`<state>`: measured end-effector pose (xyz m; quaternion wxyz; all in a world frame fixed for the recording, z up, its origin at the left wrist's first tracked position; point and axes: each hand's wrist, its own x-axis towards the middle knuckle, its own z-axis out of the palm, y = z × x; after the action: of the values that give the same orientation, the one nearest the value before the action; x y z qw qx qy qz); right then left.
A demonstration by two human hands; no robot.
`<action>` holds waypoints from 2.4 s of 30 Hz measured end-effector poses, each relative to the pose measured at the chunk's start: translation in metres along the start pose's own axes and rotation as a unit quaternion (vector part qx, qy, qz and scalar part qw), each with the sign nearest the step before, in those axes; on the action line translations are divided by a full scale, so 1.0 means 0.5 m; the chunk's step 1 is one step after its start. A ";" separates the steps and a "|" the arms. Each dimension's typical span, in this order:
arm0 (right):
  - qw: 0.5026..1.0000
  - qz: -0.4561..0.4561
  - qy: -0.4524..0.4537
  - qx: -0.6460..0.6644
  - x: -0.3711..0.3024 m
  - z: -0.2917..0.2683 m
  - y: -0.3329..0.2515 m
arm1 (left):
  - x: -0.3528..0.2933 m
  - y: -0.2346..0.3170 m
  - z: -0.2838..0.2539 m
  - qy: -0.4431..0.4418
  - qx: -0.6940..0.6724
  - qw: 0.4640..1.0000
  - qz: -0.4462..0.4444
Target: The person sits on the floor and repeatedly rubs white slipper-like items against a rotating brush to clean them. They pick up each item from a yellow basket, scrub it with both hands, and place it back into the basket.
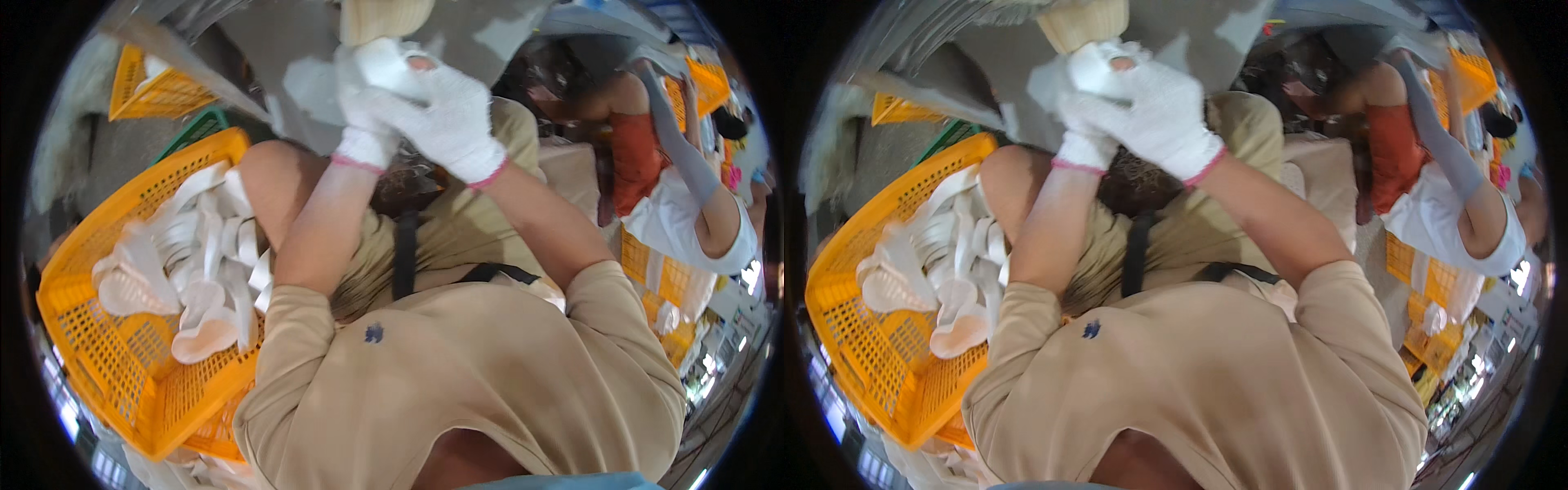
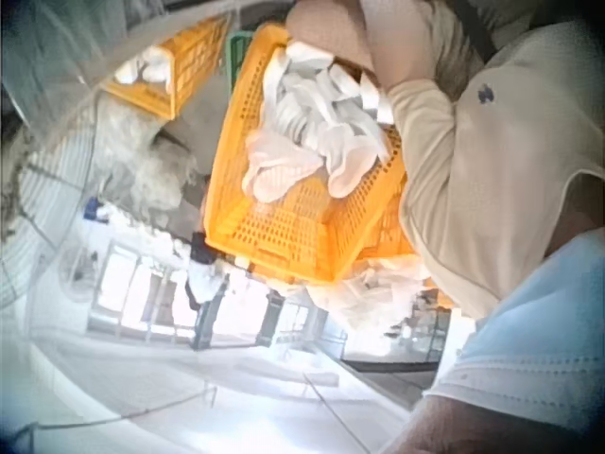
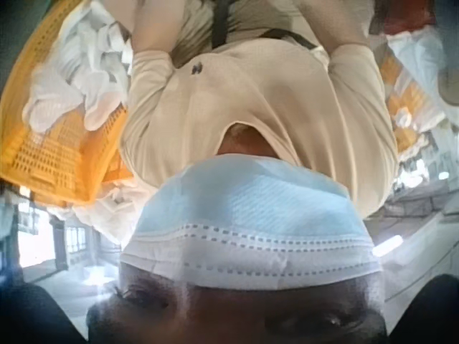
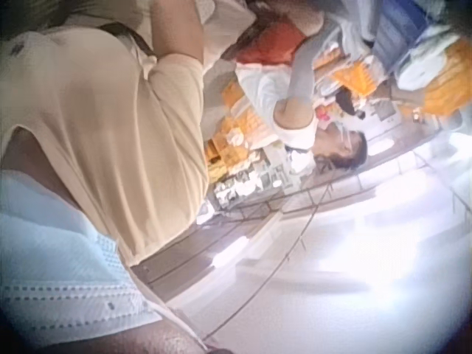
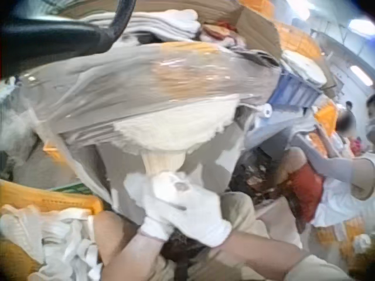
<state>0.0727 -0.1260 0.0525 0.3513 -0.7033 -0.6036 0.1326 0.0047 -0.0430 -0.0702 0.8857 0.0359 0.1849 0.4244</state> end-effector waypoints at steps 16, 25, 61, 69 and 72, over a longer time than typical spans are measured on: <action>0.990 0.056 -0.055 0.117 -0.095 0.024 0.064 | -0.070 0.041 -0.003 0.099 0.730 0.538 0.409; 0.995 0.045 -0.025 0.083 -0.052 0.032 0.059 | -0.061 0.025 0.006 0.083 0.540 0.791 0.277; 0.850 0.367 -0.211 -0.313 -0.611 -0.434 0.375 | -0.593 0.411 -0.130 0.421 0.861 0.281 0.045; 0.712 0.245 -0.260 0.605 -0.324 -0.172 0.114 | -0.564 0.035 0.206 -0.116 0.832 0.393 0.374; 0.706 0.289 -0.194 0.616 -0.307 -0.195 0.082 | -0.490 -0.038 0.204 -0.228 0.728 0.581 0.283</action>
<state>0.1270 -0.3044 0.0594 0.5263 -0.4293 -0.2090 0.7035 -0.0849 -0.2331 0.0933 0.4108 0.8146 0.2045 0.3547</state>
